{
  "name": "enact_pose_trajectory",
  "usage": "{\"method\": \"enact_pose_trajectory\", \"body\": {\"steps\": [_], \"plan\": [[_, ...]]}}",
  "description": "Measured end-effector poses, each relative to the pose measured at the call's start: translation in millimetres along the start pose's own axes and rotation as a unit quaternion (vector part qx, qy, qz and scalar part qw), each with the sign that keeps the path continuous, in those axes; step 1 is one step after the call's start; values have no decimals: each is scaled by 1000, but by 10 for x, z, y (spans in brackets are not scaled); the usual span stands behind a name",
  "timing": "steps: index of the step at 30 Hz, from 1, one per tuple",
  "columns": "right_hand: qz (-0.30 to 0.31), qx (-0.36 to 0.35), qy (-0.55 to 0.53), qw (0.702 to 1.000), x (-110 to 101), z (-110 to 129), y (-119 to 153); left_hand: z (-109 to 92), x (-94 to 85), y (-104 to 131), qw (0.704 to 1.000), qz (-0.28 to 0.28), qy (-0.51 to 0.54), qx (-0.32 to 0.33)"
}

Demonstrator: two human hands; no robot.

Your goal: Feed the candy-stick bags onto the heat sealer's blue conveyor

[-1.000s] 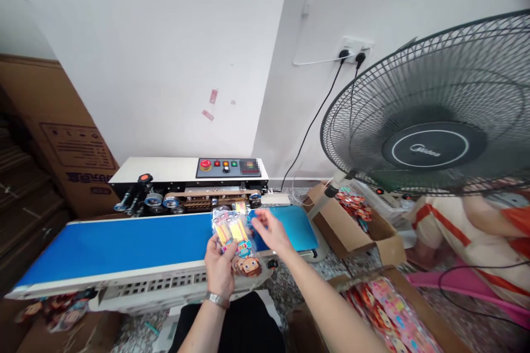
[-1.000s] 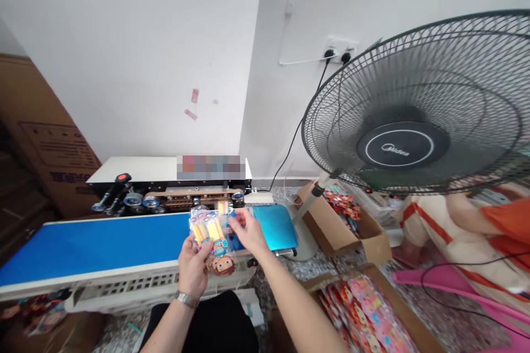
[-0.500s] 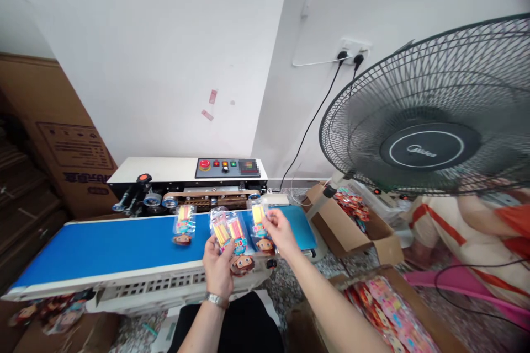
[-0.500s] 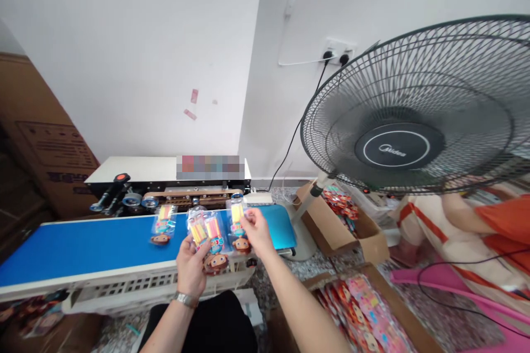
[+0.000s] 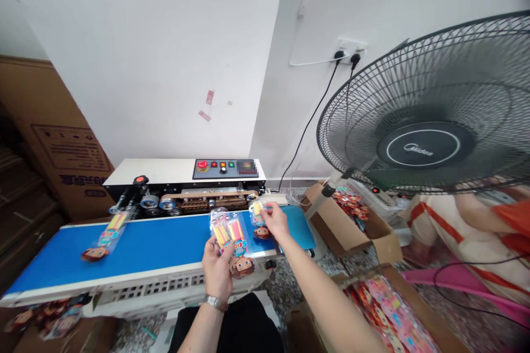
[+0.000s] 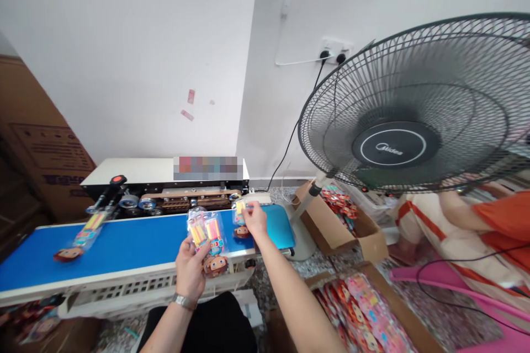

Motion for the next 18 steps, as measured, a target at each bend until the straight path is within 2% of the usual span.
{"method": "enact_pose_trajectory", "body": {"steps": [2,4,7,9,11,14,18], "plan": [[7,-33,5,999,-11,159,78,0,6,0,1000,2,-6,2],[43,-84,-24,995,15,324,231,1,8,-1,1000,5,-11,5],[166,-150,-105,969,151,501,560,8,6,-3,1000,10,-13,7],[214,-159,-146,953,210,526,726,15,-1,-7,1000,13,-11,8],[193,-133,-186,954,181,457,744,22,-14,-19,1000,14,-4,10],[95,-50,-209,972,16,208,543,37,-44,-49,1000,8,10,6],[0,0,-87,996,-205,-92,191,53,-54,-76,1000,5,21,-6]]}}
Point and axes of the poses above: each hand's wrist, its own y-axis away from the middle knuckle, its own x-axis out of the palm, z = x × y, the point moved 6 cm from there along -y, towards the middle knuckle, and after that the axes turned 8 degrees about y, right-handed, at the moved point
